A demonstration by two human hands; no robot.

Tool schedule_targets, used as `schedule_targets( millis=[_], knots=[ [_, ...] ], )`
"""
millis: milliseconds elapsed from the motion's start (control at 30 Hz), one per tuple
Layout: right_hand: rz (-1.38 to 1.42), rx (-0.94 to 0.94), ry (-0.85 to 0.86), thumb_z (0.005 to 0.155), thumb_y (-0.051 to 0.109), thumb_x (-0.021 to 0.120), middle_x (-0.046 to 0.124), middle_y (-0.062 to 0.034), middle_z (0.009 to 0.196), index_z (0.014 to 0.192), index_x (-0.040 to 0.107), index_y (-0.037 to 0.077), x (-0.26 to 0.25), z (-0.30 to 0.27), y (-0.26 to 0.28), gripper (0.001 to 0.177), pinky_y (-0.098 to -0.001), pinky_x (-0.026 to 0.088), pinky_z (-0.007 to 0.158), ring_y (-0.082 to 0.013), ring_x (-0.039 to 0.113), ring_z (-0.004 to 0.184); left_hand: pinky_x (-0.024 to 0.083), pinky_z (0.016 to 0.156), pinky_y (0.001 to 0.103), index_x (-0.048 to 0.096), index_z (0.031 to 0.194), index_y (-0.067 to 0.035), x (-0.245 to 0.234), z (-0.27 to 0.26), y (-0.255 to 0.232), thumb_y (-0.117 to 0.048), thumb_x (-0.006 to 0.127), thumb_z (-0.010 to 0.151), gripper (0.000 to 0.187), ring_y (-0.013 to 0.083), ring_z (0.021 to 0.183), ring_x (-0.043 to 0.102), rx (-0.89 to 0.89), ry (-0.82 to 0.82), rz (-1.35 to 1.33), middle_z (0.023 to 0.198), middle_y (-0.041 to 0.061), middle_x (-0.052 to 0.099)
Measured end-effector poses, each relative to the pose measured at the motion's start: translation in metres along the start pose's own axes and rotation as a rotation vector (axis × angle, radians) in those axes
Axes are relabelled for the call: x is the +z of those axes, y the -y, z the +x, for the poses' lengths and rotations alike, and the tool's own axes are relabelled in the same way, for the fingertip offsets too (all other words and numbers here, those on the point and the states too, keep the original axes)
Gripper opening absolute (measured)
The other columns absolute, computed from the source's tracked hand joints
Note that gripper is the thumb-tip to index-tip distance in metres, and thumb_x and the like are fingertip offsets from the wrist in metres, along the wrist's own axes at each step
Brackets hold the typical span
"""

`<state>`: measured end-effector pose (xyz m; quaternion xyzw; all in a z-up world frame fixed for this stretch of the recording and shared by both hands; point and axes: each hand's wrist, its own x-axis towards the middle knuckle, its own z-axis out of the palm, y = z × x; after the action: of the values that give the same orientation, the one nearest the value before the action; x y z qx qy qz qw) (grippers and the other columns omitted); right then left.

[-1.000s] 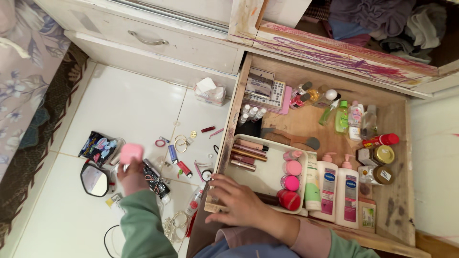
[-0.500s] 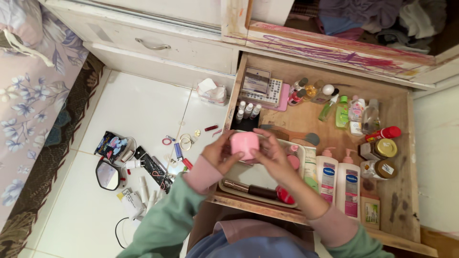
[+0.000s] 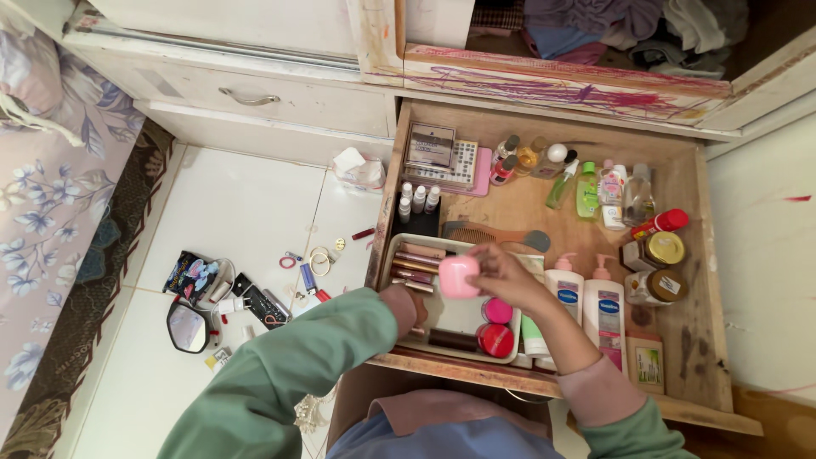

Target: The person organizes various cosmetic and personal care items from the floor into a drawer. They pick up lipsticks, bottles, and other small items, placing them into a tray and arranging them within the open drawer.

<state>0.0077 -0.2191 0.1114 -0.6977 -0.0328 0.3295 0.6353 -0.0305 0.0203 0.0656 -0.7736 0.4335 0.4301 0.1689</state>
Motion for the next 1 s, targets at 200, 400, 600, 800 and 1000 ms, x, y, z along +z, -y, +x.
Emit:
schedule_targets(
  millis=[200,400,600,800,1000],
  knots=[
    [-0.722,0.075,0.086,0.076,0.011,0.082,0.073,-0.0117,0.089,0.118,0.058,0.013,0.014,-0.003,-0.013,0.049,-0.0358,0.055,0.074,-0.0234,0.073,0.086,0.050,0.099,0.042,0.075,0.118,-0.014,-0.004,-0.016,0.010,-0.015,0.063,0.094,0.027,0.0294,0.118,0.066,-0.125,-0.238,0.079,0.120,0.008,0.074],
    [-0.987,-0.068,0.040,0.064,0.009,0.086,0.072,-0.0162,0.095,0.091,0.070,0.003,0.017,-0.002,-0.023,0.032,-0.0428,0.055,0.083,-0.0330,0.070,0.098,0.047,0.100,0.043,0.073,0.116,-0.012,-0.013,-0.033,0.007,-0.014,0.067,0.085,0.032,0.0307,0.121,0.062,-0.231,-0.395,-0.061,0.120,0.010,0.070],
    [-1.223,0.105,0.044,0.071,0.023,0.091,0.066,-0.0178,0.110,0.094,0.074,0.001,0.032,-0.008,-0.005,0.037,-0.0440,0.054,0.092,-0.0352,0.066,0.107,0.050,0.096,0.043,0.071,0.112,-0.010,-0.011,-0.049,0.018,-0.011,0.065,0.085,0.027,0.0302,0.112,0.066,-0.305,-0.550,-0.128,0.115,0.012,0.070],
    [-1.142,-0.231,0.122,0.069,-0.006,0.073,0.070,-0.0076,0.111,0.114,0.072,0.013,0.039,-0.012,-0.005,0.049,-0.0423,0.053,0.091,-0.0312,0.064,0.111,0.052,0.085,0.043,0.071,0.102,-0.008,-0.005,-0.130,0.022,-0.015,0.065,0.089,0.016,0.0306,0.095,0.068,-0.391,-1.056,-0.482,0.097,0.010,0.070],
    [-1.206,-0.179,0.134,0.071,0.002,0.076,0.068,-0.0066,0.112,0.119,0.066,0.015,0.040,-0.014,-0.003,0.051,-0.0431,0.053,0.093,-0.0289,0.062,0.114,0.058,0.069,0.040,0.071,0.103,-0.007,0.041,-0.201,0.022,-0.017,0.066,0.092,0.016,0.0302,0.079,0.073,-0.657,-1.340,-1.057,0.097,0.012,0.073]
  ],
)
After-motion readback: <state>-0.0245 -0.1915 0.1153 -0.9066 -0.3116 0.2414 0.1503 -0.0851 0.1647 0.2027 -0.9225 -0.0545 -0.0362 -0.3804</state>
